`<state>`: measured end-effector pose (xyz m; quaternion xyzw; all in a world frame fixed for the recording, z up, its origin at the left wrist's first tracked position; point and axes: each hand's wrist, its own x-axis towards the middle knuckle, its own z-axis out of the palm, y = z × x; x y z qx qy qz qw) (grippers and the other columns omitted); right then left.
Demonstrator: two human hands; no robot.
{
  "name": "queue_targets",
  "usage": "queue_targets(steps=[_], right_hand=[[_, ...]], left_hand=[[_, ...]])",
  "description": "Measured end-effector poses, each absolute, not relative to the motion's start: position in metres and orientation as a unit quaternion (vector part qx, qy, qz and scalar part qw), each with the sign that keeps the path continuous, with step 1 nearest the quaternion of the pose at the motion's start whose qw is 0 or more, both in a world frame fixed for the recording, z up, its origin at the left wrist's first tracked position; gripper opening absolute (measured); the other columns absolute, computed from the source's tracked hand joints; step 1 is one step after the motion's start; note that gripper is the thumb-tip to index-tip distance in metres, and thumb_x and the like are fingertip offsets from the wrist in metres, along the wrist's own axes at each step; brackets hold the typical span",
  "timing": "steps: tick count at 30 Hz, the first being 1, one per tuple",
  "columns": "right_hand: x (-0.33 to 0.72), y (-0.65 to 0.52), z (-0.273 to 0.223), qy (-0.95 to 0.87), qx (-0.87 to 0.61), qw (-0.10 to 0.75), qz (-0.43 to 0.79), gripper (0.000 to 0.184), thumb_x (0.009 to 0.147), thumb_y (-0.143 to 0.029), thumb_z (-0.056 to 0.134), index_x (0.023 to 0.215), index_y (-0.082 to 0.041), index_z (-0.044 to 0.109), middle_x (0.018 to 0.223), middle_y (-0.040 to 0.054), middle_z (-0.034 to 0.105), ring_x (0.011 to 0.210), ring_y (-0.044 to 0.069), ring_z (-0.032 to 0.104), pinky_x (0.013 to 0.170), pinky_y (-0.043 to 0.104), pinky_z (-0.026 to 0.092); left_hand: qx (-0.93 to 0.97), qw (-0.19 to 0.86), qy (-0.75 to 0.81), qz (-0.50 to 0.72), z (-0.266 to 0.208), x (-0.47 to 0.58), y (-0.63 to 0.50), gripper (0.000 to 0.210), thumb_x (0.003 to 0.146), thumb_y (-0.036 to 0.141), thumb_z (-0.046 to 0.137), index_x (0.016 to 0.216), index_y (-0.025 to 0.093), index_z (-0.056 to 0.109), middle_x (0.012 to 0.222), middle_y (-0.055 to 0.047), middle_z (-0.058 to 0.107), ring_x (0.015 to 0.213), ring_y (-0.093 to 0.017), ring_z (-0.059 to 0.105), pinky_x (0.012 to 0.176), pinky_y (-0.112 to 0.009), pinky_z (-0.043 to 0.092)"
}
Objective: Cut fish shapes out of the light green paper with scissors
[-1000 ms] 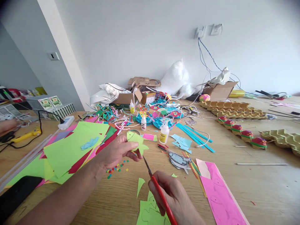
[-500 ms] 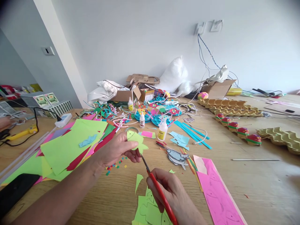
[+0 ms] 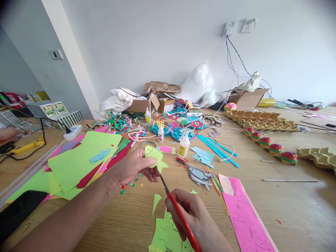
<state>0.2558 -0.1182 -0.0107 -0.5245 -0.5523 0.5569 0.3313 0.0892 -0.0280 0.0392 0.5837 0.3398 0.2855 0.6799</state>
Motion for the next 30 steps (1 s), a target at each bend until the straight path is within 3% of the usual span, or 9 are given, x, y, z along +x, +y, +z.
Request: queue_targets(steps=[15,30], right_hand=[[0.2556,-0.1174,-0.0139,-0.552,-0.533,0.315,0.559,0.038,0.081,-0.051,0.045,0.059,-0.020,0.042,0.037,-0.0102,0.034,0.032,0.005,0.025,0.036,0.019,0.019],[0.2555,-0.1172,-0.0147,-0.557,-0.544,0.308,0.547,0.038,0.082,-0.051,0.044,0.060,-0.021,0.042,0.039,-0.0104,0.034,0.034,0.005,0.025,0.037,0.019,0.022]], left_hand=[[0.588,0.677,0.337,0.289,0.0367,0.0901,-0.0274,0.016,0.067,0.023,0.051,0.063,0.011,0.059,0.058,-0.002,0.062,0.049,-0.011,0.061,0.046,-0.019,0.047],[0.593,0.664,0.360,0.280,0.0398,0.0922,-0.0290,0.015,0.065,0.023,0.048,0.063,0.012,0.058,0.056,-0.002,0.061,0.050,-0.011,0.060,0.049,-0.020,0.048]])
